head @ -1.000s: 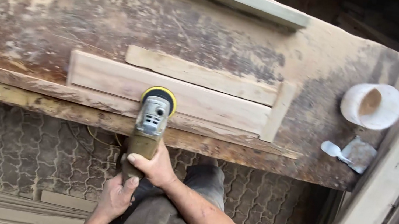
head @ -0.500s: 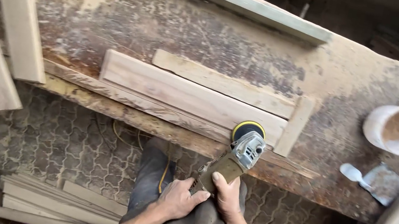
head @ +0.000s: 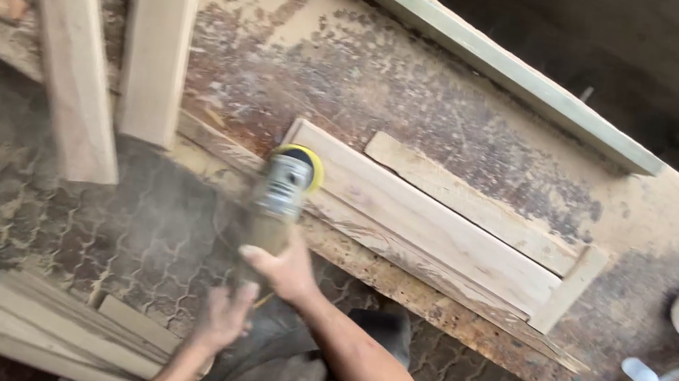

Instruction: Applying glue to wooden planks and sanding them with a power sander.

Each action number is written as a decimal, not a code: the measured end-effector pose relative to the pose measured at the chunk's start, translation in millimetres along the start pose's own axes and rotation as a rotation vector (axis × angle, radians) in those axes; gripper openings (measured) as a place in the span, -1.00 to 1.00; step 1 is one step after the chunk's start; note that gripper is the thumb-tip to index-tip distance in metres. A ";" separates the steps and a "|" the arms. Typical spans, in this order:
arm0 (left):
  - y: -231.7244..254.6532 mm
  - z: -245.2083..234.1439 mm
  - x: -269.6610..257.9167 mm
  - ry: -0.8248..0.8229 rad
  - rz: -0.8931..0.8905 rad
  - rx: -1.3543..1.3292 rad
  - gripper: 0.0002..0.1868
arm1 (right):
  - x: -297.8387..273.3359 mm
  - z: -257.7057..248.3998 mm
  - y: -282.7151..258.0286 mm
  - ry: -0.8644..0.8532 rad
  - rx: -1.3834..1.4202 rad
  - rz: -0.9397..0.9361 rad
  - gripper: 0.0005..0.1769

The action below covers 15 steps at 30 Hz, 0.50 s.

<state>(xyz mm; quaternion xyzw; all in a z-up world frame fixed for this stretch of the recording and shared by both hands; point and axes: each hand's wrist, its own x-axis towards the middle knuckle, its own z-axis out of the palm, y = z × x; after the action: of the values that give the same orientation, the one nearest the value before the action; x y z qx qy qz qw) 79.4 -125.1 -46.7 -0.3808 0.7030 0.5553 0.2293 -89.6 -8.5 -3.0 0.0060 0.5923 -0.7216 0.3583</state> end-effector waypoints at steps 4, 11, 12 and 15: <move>-12.6 -5.1 5.7 0.030 -0.093 -0.216 -0.29 | 8.9 8.3 22.4 -0.034 0.013 0.044 -0.24; 10.4 111.9 -42.9 -0.043 -0.072 -0.047 -0.30 | -89.6 -110.0 8.8 0.070 -0.047 -0.006 -0.26; 17.1 136.8 -52.2 -0.046 0.081 0.069 -0.30 | -110.8 -133.7 6.8 0.091 0.051 -0.019 -0.25; 36.6 211.2 -74.4 -0.105 0.214 0.192 -0.28 | -167.4 -207.5 16.1 0.119 0.207 0.016 -0.35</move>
<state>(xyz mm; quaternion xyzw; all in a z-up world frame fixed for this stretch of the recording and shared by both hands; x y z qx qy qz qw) 74.2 100.9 -27.9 -0.2503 0.7764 0.5259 0.2407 -43.0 254.5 -6.1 0.0903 0.5349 -0.7743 0.3258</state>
